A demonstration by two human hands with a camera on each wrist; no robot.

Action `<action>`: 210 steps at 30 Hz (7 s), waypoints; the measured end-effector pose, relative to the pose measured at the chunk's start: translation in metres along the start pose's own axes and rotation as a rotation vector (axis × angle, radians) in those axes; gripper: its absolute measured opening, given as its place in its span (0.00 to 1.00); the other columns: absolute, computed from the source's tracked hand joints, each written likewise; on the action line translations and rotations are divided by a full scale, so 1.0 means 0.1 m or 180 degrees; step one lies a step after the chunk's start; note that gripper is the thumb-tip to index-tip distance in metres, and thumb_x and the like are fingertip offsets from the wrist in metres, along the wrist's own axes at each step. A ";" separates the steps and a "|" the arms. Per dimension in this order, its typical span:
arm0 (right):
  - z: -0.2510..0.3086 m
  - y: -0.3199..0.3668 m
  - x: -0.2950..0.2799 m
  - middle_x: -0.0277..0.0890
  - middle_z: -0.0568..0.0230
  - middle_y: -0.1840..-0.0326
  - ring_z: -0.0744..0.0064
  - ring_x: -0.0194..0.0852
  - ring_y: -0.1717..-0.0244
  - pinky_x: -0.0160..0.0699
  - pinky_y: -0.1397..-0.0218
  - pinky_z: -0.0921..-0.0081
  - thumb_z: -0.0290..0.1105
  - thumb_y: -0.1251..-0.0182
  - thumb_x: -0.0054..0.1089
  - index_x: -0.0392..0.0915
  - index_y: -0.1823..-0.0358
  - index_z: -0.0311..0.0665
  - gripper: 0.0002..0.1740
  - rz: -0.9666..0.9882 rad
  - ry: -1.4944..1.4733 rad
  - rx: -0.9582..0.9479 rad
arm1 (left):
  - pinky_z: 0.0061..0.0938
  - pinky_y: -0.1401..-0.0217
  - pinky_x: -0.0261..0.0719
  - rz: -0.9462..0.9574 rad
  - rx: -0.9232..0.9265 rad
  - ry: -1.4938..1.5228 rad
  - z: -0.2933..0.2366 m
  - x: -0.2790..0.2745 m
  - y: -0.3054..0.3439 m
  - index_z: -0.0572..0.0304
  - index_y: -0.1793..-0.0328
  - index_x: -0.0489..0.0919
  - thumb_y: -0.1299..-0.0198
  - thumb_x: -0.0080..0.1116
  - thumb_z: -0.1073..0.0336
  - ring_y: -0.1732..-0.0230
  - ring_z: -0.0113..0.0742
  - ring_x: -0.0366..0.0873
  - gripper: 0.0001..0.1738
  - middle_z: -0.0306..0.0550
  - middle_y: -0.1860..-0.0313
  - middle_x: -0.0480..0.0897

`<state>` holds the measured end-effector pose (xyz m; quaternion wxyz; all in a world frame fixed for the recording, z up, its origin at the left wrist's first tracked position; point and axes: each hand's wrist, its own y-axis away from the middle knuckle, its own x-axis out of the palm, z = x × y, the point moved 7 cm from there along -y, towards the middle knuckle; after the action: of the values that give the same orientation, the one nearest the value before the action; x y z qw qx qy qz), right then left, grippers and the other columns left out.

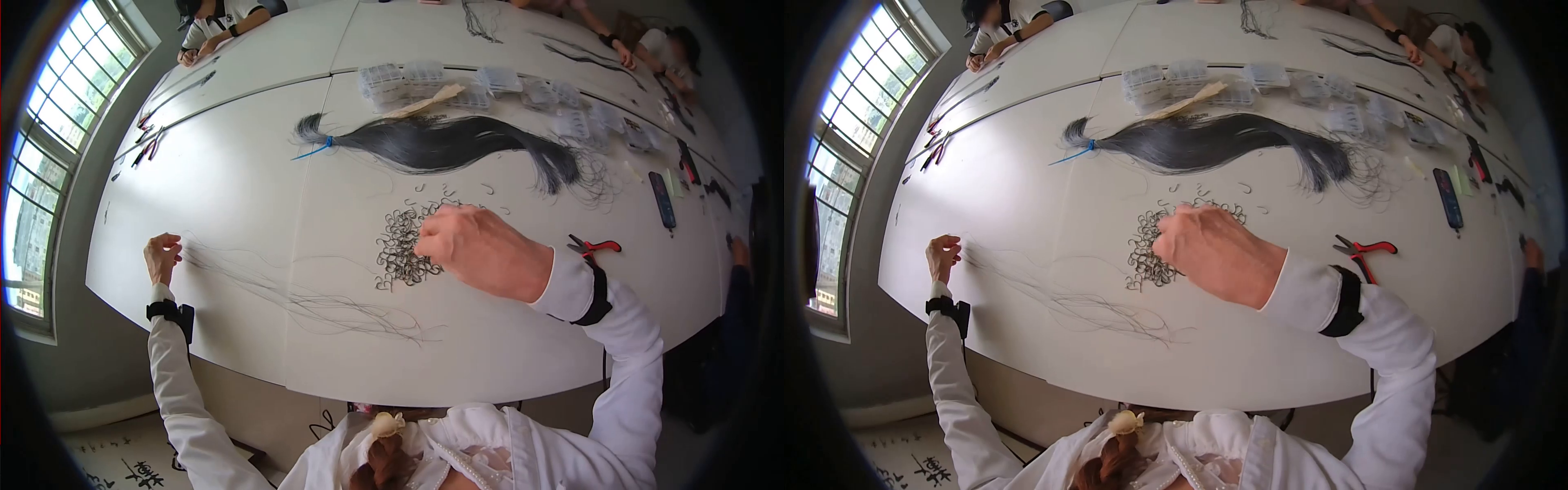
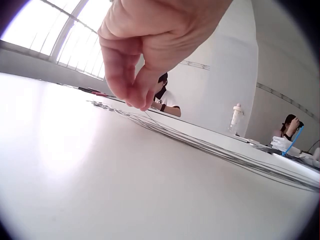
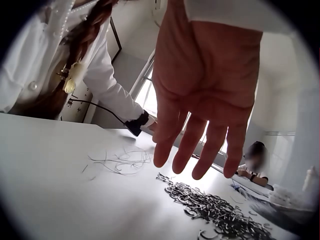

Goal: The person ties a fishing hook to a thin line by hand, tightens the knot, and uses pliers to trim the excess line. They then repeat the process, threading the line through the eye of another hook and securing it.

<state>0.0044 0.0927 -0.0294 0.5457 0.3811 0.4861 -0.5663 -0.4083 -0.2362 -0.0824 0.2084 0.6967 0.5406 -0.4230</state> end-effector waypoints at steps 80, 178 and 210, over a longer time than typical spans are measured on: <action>-0.75 1.24 -1.49 0.71 0.73 0.77 0.83 0.60 0.76 0.59 0.73 0.84 0.23 0.48 0.66 0.80 0.75 0.35 0.03 -0.2007 -0.1060 0.0775 | 0.15 0.74 0.77 0.3152 0.1035 0.3166 -4.27 1.42 2.65 0.64 0.58 0.82 0.37 0.60 0.62 0.77 0.21 0.78 0.11 0.40 0.74 0.81; -0.94 1.44 -0.20 0.81 0.62 0.75 0.75 0.75 0.79 0.70 0.77 0.82 0.22 0.43 0.62 0.82 0.69 0.33 0.01 -0.1812 -0.1772 0.1642 | 0.38 0.61 0.77 0.2236 0.2832 0.0158 -1.04 3.59 3.56 0.63 0.59 0.78 0.47 0.55 0.71 0.64 0.47 0.79 0.09 0.51 0.63 0.79; -1.02 2.07 0.07 0.78 0.72 0.77 0.88 0.67 0.76 0.63 0.74 0.89 0.23 0.40 0.61 0.84 0.68 0.29 0.04 -0.2307 -0.3597 0.2146 | 0.38 0.59 0.76 0.2029 0.2242 -0.0499 -0.32 2.79 4.08 0.63 0.58 0.79 0.45 0.55 0.69 0.61 0.45 0.79 0.10 0.50 0.63 0.82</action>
<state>0.1982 0.2039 -0.0885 0.3452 -0.0051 0.0272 -0.9381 -0.0014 -0.1854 -0.3598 0.1192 0.8219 0.1066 -0.5467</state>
